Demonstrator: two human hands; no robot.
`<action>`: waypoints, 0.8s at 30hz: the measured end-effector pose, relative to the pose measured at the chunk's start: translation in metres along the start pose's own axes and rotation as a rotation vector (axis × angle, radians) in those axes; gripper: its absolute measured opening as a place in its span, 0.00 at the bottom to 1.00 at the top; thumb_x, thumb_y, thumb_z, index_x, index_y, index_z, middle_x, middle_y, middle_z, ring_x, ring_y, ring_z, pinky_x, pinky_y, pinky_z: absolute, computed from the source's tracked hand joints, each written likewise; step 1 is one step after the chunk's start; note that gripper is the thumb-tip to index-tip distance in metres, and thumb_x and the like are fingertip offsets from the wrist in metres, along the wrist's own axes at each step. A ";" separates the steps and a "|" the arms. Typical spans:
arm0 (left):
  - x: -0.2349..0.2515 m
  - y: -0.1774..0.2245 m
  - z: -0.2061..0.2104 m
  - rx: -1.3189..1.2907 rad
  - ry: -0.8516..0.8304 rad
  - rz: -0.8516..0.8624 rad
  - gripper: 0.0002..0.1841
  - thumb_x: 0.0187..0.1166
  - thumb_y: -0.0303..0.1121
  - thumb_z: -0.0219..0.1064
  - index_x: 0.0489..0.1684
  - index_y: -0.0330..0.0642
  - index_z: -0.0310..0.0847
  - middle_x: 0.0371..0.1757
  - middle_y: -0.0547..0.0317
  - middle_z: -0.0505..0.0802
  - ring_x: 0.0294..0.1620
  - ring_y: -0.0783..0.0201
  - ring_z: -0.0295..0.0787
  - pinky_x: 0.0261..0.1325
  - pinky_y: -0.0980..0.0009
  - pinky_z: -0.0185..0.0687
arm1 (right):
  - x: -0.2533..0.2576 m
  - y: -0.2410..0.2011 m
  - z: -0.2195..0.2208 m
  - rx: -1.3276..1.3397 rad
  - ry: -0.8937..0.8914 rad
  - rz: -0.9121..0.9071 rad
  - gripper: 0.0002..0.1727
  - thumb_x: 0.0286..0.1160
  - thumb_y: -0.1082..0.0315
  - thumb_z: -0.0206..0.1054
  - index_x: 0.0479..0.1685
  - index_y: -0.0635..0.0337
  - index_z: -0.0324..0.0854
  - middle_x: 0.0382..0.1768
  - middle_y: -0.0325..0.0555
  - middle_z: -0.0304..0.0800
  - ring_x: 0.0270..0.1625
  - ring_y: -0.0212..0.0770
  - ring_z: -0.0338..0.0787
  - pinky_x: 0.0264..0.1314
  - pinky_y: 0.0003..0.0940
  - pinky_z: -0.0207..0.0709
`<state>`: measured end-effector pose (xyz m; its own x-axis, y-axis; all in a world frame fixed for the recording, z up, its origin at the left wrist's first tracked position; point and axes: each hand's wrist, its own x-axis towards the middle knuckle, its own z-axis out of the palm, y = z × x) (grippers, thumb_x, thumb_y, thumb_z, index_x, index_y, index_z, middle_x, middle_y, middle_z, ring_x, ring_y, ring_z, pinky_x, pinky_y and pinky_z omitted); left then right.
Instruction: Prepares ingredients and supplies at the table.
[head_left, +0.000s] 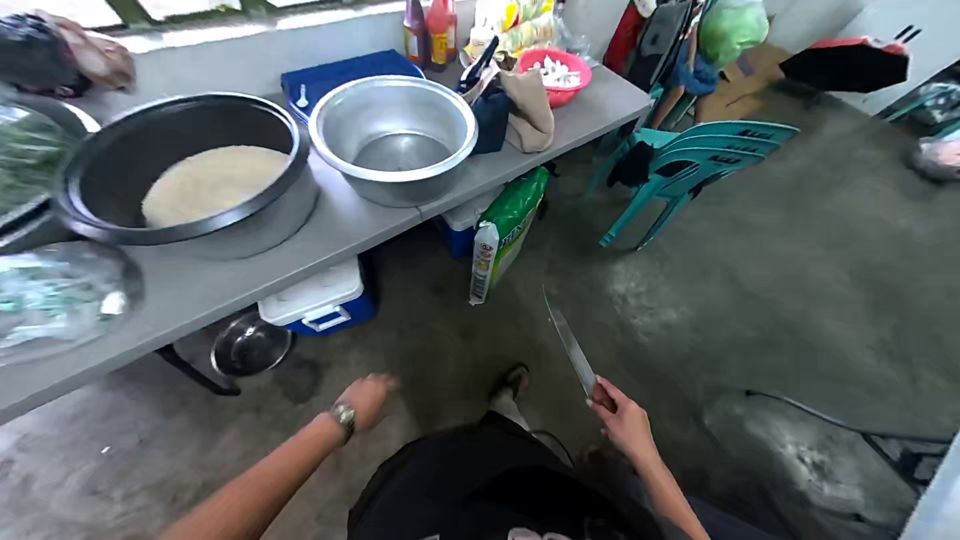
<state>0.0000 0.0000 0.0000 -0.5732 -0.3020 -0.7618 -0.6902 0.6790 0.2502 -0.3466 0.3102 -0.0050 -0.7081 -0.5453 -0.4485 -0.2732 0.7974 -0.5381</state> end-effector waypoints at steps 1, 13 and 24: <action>0.033 0.023 -0.023 -0.099 0.070 0.049 0.24 0.87 0.33 0.64 0.81 0.39 0.74 0.82 0.38 0.79 0.85 0.37 0.72 0.83 0.38 0.67 | 0.031 -0.001 -0.009 -0.037 -0.011 -0.018 0.33 0.80 0.66 0.73 0.86 0.54 0.72 0.62 0.56 0.91 0.53 0.55 0.95 0.53 0.57 0.88; 0.272 0.183 -0.134 -0.633 0.224 0.232 0.21 0.85 0.29 0.65 0.75 0.31 0.79 0.72 0.34 0.87 0.77 0.42 0.81 0.85 0.49 0.68 | 0.396 -0.111 -0.103 -0.599 -0.180 -0.335 0.33 0.88 0.63 0.59 0.94 0.40 0.61 0.68 0.55 0.89 0.69 0.59 0.89 0.70 0.61 0.79; 0.435 0.151 -0.284 -0.653 0.297 -0.286 0.44 0.77 0.36 0.74 0.94 0.37 0.53 0.97 0.41 0.48 0.96 0.35 0.43 0.90 0.35 0.48 | 0.547 -0.135 -0.114 -0.762 -0.393 -0.453 0.34 0.86 0.67 0.58 0.94 0.39 0.60 0.66 0.62 0.88 0.61 0.65 0.92 0.60 0.64 0.83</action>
<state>-0.4790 -0.2196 -0.1239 -0.3644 -0.6356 -0.6806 -0.8969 0.0428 0.4402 -0.7716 -0.0662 -0.0963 -0.2011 -0.7793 -0.5935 -0.9134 0.3681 -0.1740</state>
